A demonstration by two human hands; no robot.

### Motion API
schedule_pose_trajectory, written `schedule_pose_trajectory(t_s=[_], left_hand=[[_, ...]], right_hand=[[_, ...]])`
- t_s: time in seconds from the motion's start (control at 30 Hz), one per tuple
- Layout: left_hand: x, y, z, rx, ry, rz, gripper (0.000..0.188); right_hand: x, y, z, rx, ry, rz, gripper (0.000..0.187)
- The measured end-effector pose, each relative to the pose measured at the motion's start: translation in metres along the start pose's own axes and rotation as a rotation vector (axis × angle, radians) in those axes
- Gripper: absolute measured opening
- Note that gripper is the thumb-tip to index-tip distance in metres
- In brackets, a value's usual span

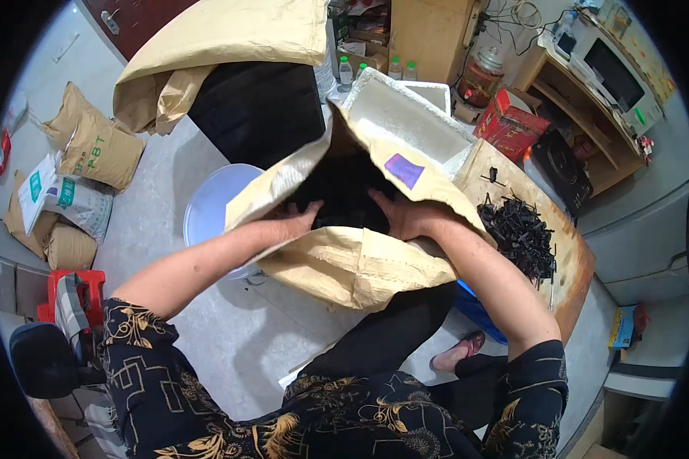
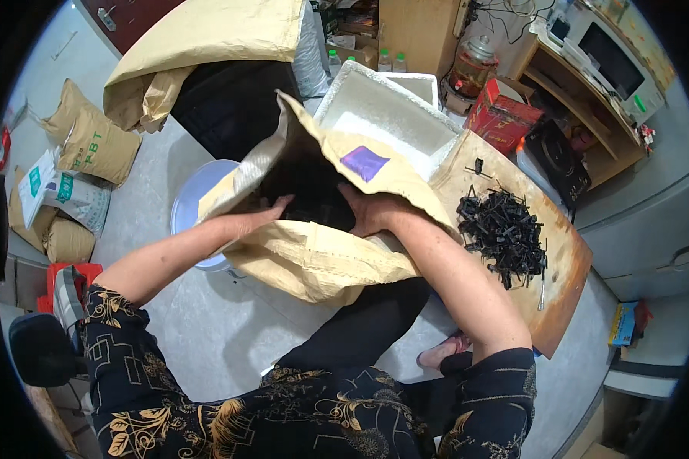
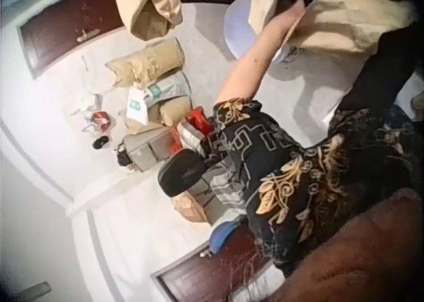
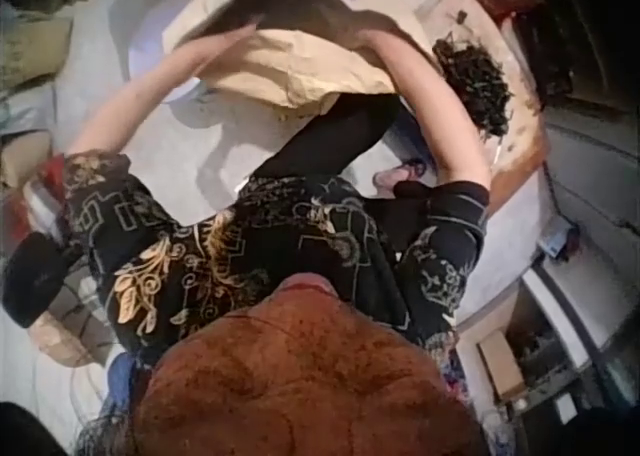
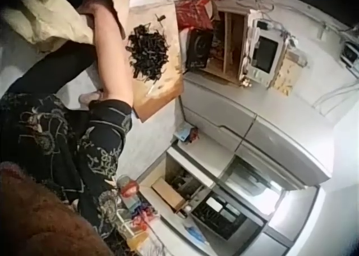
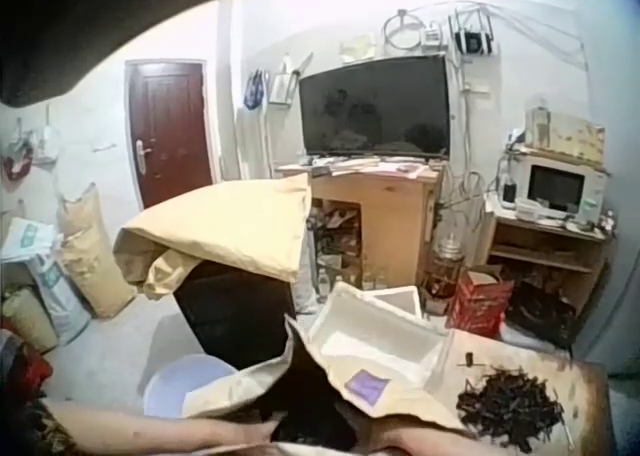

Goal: Sorting small black plastic parts from a bag onto a wooden board and organizing them.

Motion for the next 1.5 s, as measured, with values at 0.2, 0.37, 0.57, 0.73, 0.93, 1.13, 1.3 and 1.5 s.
schedule_pose_trajectory(t_s=[0.2, 0.37, 0.57, 0.73, 0.93, 1.13, 1.3, 1.5], left_hand=[[0.056, 0.007, 0.031, 0.733, 0.883, -2.02, 0.104], [0.08, -0.003, 0.022, 0.458, 1.045, -2.459, 0.125], [0.093, -0.003, 0.051, 0.748, 0.658, -2.151, 0.08], [0.104, 0.007, 0.061, 0.783, 0.498, -2.166, 0.067], [0.091, 0.005, 0.049, 0.843, 0.682, -2.232, 0.071], [0.089, 0.016, 0.027, 0.755, 0.691, -2.323, 0.085], [0.098, 0.0, 0.063, 0.964, 0.657, -2.355, 0.086], [0.099, 0.008, 0.057, 0.775, 0.882, -2.388, 0.086]], right_hand=[[-0.026, -0.003, 0.004, -0.515, -0.141, -0.297, 0.07], [-0.029, -0.014, 0.018, -0.823, -0.283, 0.006, 0.073], [-0.022, -0.029, 0.002, -0.929, -0.306, 0.039, 0.065], [-0.046, 0.001, -0.025, -0.871, -0.191, -0.18, 0.061], [-0.063, 0.028, -0.055, -0.808, -0.225, -0.336, 0.069], [-0.047, 0.023, -0.045, -0.787, -0.177, -0.283, 0.069], [-0.042, 0.016, -0.023, -0.793, -0.091, -0.235, 0.064], [-0.014, -0.003, -0.005, -0.874, -0.133, 0.036, 0.045]])
Point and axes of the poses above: each hand's wrist, its own z-axis away from the middle knuckle, its own y-axis out of the palm, x = y × z, the point moved 6 cm from there along -z, towards the middle knuckle, and after that the axes turned 3 degrees about -x, right-handed, at the moved point
